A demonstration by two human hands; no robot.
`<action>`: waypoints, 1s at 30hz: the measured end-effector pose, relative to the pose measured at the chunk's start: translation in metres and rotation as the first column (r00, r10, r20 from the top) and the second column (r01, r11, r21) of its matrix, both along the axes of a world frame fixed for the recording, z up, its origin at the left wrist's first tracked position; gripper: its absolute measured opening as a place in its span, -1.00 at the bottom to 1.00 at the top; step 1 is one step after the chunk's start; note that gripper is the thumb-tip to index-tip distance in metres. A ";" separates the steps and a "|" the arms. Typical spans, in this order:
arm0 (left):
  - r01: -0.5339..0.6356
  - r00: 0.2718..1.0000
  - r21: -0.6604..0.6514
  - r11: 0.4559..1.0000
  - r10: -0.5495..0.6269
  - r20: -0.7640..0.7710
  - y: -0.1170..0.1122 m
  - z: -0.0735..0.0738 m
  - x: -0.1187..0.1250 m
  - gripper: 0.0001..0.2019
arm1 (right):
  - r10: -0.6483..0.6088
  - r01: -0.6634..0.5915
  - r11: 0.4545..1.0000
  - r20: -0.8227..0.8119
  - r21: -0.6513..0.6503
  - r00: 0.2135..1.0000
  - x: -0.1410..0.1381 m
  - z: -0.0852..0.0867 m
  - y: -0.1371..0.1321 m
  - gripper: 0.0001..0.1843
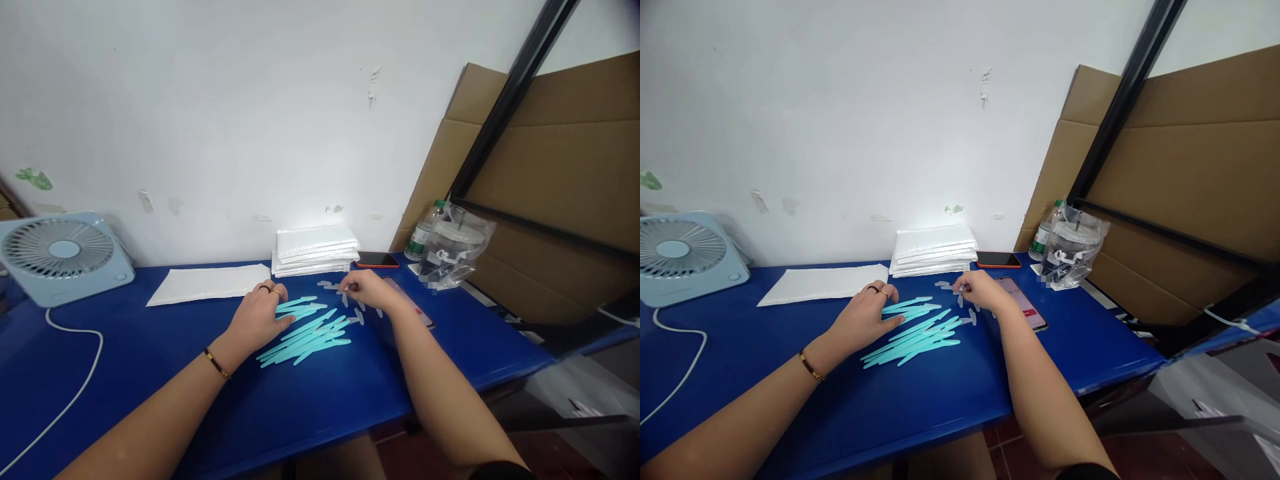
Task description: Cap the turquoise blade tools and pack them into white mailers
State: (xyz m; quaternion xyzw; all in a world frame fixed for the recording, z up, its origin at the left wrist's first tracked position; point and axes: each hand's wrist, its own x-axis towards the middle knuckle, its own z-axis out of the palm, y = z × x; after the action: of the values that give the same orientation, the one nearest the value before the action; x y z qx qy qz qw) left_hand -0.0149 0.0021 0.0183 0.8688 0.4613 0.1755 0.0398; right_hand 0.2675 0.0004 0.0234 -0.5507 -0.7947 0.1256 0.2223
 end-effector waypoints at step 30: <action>0.067 0.998 -0.223 0.973 -0.063 0.025 0.002 -0.004 0.001 -0.84 | 0.180 -0.232 0.959 -0.279 -0.166 0.943 -0.021 -0.011 0.000 -0.80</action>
State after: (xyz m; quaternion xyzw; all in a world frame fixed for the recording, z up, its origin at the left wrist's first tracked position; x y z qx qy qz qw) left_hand -0.0136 0.0045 0.0147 0.8718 0.4493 0.1287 0.1469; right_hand 0.2463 0.0004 0.0120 -0.4620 -0.7957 0.2973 0.2551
